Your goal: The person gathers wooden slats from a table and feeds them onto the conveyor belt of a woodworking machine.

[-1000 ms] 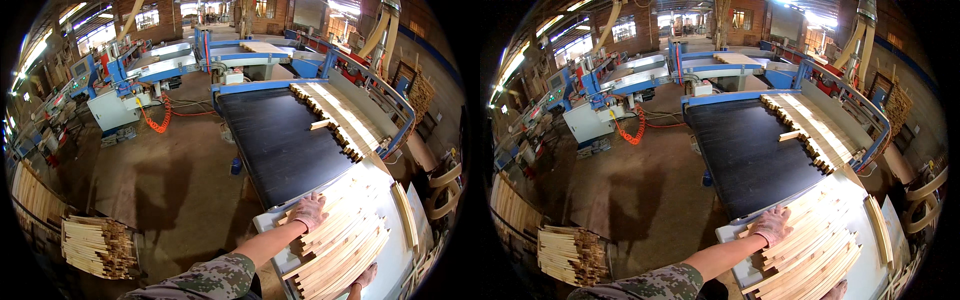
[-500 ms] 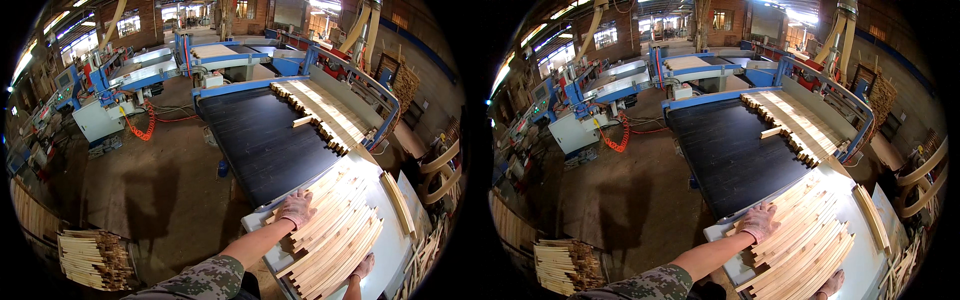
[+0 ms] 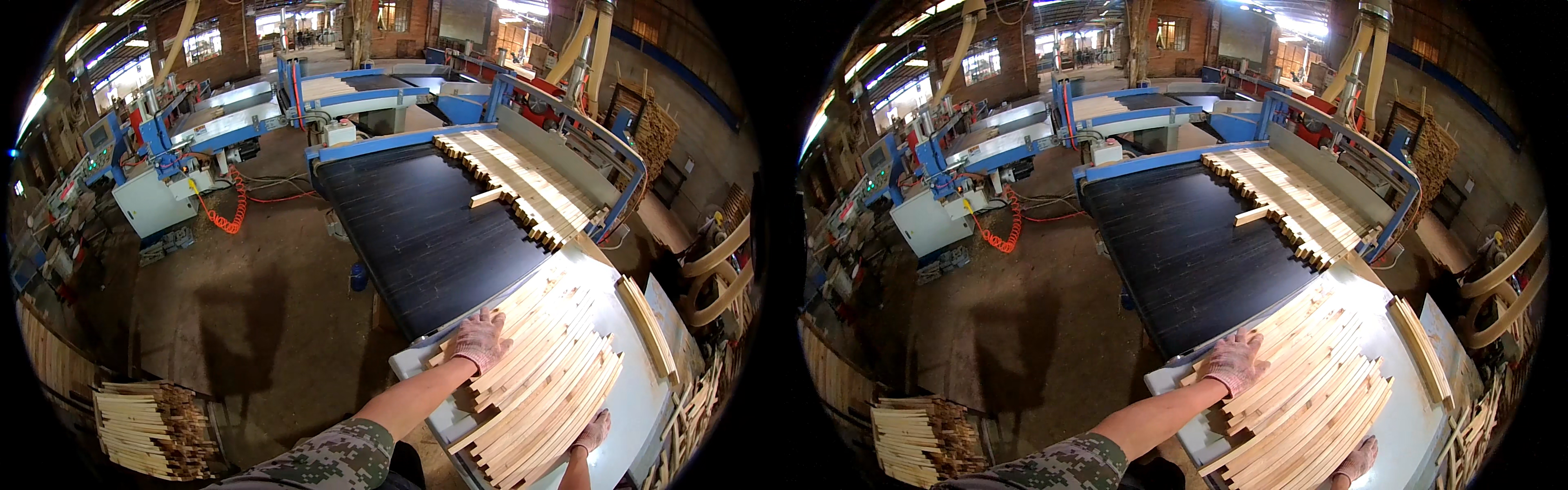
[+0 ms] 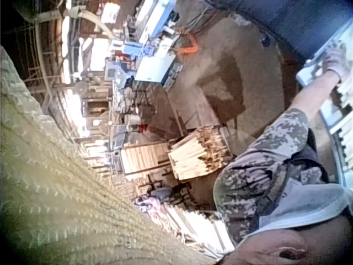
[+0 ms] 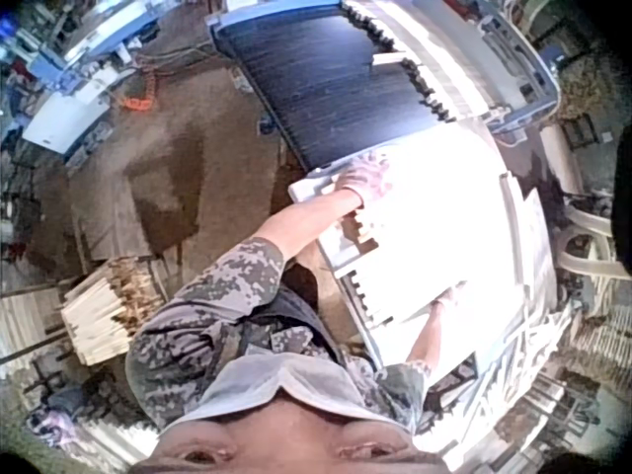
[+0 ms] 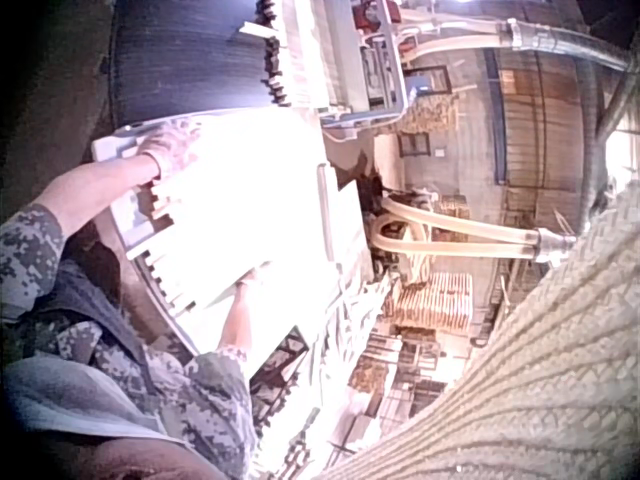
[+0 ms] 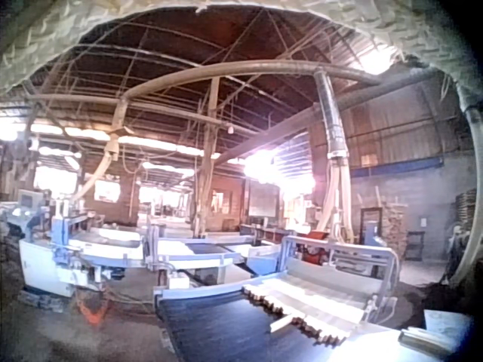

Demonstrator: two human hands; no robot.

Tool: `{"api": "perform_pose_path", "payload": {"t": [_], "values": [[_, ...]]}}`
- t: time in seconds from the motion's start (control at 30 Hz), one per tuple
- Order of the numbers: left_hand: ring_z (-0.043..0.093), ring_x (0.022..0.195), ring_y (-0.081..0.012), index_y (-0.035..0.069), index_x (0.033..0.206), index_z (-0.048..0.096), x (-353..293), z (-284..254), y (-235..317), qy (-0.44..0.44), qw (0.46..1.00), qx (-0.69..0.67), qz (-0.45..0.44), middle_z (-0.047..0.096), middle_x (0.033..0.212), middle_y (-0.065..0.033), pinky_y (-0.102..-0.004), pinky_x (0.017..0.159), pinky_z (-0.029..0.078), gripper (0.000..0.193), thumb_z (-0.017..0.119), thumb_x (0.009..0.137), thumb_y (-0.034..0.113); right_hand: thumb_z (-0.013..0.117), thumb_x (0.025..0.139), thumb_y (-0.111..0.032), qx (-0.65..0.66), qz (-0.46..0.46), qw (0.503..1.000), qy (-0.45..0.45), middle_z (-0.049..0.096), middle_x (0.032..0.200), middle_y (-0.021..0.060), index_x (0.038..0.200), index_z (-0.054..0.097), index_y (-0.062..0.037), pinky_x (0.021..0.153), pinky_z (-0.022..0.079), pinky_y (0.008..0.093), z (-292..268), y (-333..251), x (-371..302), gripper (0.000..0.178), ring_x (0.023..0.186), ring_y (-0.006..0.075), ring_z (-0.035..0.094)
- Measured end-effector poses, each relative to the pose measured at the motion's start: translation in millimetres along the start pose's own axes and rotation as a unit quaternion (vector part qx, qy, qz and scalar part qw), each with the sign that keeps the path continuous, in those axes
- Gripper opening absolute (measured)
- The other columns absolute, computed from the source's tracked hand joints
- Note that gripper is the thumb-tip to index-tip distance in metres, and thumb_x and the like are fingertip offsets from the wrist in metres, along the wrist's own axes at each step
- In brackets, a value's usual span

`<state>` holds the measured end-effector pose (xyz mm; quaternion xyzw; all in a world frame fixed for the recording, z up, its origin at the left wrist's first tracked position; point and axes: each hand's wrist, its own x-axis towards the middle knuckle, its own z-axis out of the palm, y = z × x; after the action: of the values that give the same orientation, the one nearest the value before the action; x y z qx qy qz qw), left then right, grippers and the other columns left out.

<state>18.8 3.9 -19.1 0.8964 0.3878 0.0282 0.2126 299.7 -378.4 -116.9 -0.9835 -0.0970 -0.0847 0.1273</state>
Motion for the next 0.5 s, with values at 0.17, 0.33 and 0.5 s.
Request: {"api": "perform_pose_path", "payload": {"t": [0.17,0.33,0.5], "values": [[0.044,0.153,-0.0391,0.015,0.168,0.036,0,0,-2,-0.004,1.000,0.009,-0.002,0.032,0.174,-0.0264,-0.0495,0.120,0.040,0.078,0.054,0.106,0.058,0.049,0.111,-0.039,0.011,0.009,1.000,-0.026,0.058,0.155,0.0241,0.152,0.055,0.0043,0.121,0.042,0.0436,-13,-13,-5,0.060,0.145,0.0385,0.052],[0.047,0.150,-0.0393,0.016,0.166,0.041,1,8,-8,0.024,1.000,0.011,-0.013,0.033,0.172,-0.0261,-0.0496,0.118,0.040,0.078,0.057,0.103,0.060,0.050,0.110,-0.038,0.009,0.001,0.999,-0.051,0.058,0.155,0.0243,0.152,0.055,0.0044,0.120,0.043,0.0429,-24,-31,-10,0.060,0.146,0.0382,0.051],[0.047,0.150,-0.0401,0.017,0.165,0.042,4,12,-1,0.023,1.000,-0.005,-0.011,0.034,0.172,-0.0266,-0.0501,0.119,0.040,0.079,0.058,0.102,0.061,0.052,0.109,-0.037,0.003,-0.006,1.000,-0.004,0.059,0.154,0.0238,0.149,0.057,0.0051,0.120,0.044,0.0432,-5,-3,-2,0.059,0.144,0.0387,0.053]]}}
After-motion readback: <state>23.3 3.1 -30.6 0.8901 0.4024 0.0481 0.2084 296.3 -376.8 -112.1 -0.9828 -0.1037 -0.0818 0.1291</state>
